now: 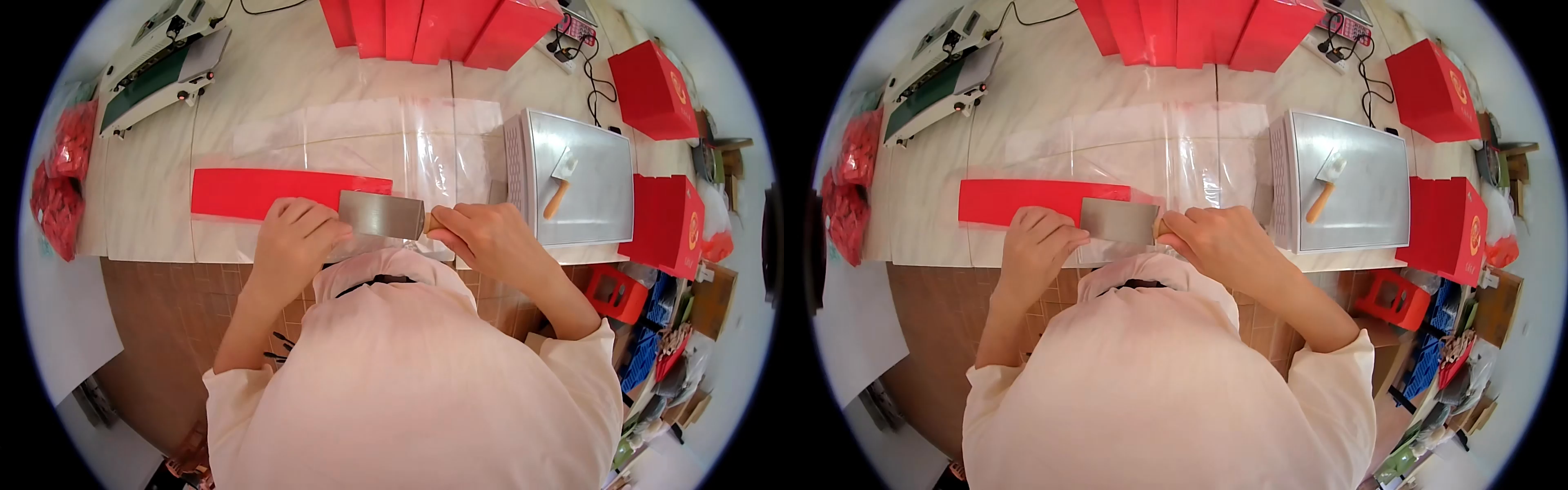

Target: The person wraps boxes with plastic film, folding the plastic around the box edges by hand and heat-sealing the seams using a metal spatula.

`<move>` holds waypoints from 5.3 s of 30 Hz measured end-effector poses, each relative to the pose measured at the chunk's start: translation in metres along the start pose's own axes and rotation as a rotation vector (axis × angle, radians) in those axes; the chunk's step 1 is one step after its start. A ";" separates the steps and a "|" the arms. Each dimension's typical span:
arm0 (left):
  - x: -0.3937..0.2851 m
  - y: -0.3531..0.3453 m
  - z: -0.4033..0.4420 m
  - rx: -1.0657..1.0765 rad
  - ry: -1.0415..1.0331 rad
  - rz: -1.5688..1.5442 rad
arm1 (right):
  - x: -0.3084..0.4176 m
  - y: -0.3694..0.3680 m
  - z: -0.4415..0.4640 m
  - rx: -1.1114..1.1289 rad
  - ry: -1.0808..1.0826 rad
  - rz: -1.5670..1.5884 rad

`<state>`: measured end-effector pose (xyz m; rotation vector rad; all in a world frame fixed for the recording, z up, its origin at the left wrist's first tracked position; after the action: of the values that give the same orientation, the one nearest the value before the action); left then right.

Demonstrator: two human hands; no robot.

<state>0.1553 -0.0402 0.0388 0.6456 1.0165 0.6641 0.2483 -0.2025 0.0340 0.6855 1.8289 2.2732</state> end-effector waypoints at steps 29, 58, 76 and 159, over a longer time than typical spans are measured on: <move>0.065 -0.011 0.014 -0.036 0.248 -0.302 | 0.004 -0.003 -0.014 0.001 -0.009 0.111; 0.022 -0.011 0.050 0.171 -0.143 0.135 | -0.013 -0.007 0.011 -0.041 -0.098 0.014; 0.106 0.132 -0.066 -0.748 0.346 0.088 | -0.258 -0.011 -0.234 -0.227 -1.302 -0.344; 0.004 -0.005 0.001 0.003 0.388 0.034 | -0.195 -0.062 -0.164 -0.317 -1.041 0.088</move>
<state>0.1590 -0.0408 0.0334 0.5477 1.3665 0.8378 0.3391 -0.4077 -0.1010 1.5015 0.9283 1.6154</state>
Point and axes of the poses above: each hand's wrist, its own z-axis towards the middle knuckle, its own y-axis out of the back of the hand, x = y × z, the point moved 8 cm from there along z, towards the middle knuckle, and after that the axes turned 15 degrees about -z, right-handed, at the moved point
